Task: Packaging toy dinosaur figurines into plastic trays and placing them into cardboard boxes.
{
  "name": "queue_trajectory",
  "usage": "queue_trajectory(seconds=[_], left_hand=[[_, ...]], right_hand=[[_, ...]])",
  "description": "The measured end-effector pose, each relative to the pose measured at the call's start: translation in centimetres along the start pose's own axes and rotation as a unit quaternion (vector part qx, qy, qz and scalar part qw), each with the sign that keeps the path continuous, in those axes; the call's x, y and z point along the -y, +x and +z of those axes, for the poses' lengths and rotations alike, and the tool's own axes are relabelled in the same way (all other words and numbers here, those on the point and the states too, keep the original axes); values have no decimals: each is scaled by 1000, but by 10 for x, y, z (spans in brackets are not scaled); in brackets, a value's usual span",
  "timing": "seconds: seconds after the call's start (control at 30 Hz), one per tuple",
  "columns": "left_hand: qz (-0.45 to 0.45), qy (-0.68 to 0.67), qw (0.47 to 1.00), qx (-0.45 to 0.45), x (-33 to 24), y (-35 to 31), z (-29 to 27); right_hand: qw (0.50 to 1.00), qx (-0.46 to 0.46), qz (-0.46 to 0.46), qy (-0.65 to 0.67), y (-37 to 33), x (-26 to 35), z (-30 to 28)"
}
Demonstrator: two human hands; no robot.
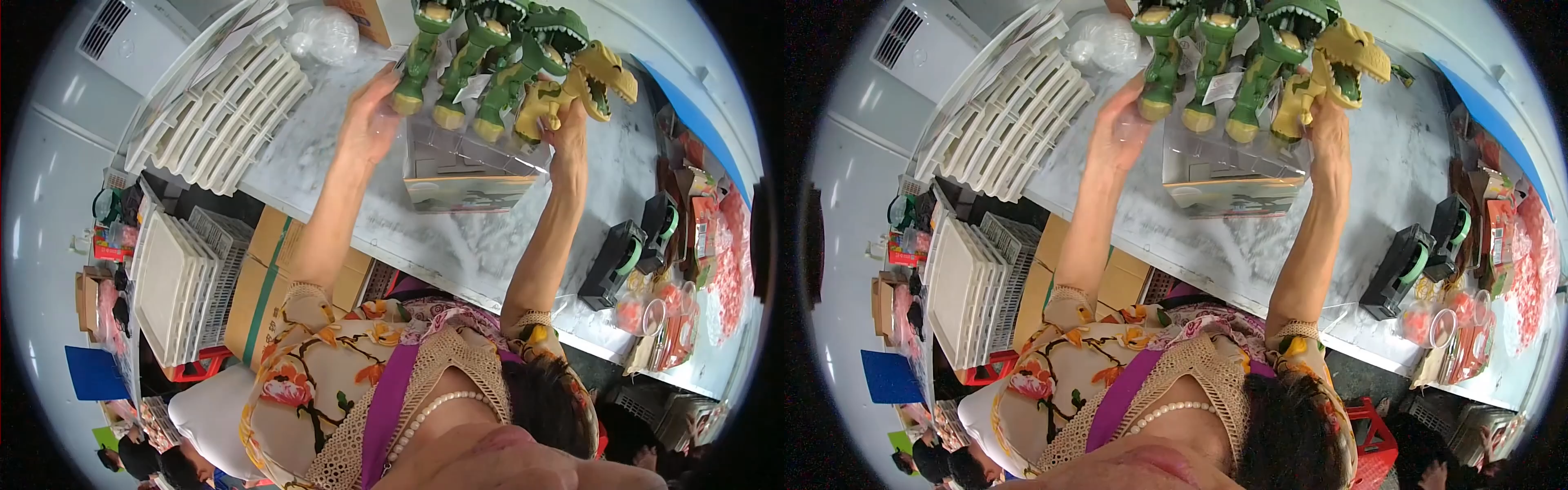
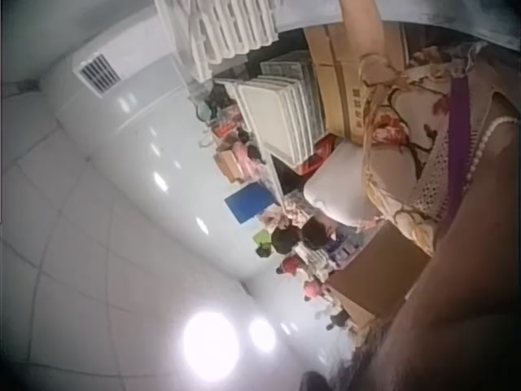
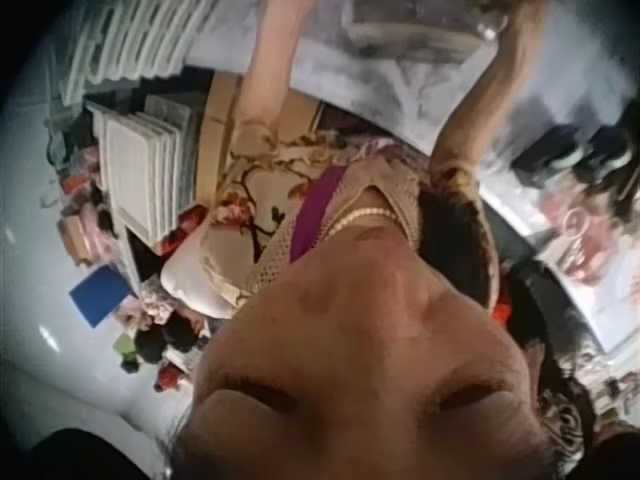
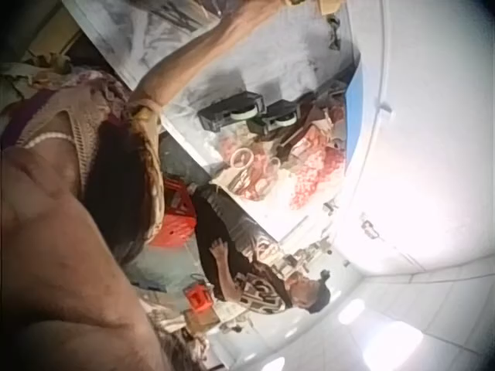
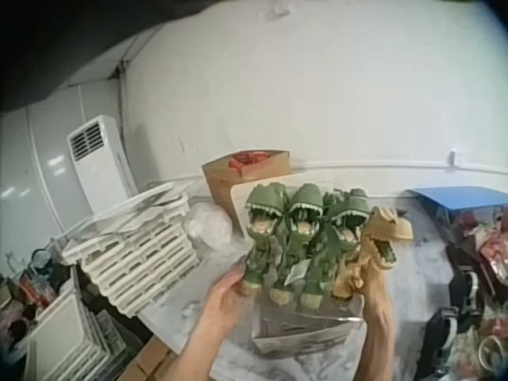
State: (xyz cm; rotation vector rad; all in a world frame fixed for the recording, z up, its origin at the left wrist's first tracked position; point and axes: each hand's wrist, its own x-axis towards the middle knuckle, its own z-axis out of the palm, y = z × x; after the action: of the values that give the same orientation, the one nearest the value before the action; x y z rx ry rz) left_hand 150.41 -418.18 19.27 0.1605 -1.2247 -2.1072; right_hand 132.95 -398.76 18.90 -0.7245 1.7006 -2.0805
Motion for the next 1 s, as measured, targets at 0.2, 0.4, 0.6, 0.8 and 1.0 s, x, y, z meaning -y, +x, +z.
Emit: queue_trajectory(seconds=[0.2, 0.4, 0.6, 0.8, 1.0], left_hand=[[-15, -45, 999, 12, 16, -6, 23], [7, 2, 1000, 11, 34, -14, 33], [-66, 95, 993, 16, 38, 0, 10], [-202, 240, 946, 79, -4, 13, 3], [-181, 340, 917, 107, 6, 14, 16]], right_hand=[[996, -61, -23, 52, 6, -30, -26], [999, -8, -15, 51, 6, -20, -43], [998, -29, 11, 49, 7, -11, -46], [991, 80, -38, -104, 11, -14, -54], [919, 317, -193, -129, 20, -11, -68]])
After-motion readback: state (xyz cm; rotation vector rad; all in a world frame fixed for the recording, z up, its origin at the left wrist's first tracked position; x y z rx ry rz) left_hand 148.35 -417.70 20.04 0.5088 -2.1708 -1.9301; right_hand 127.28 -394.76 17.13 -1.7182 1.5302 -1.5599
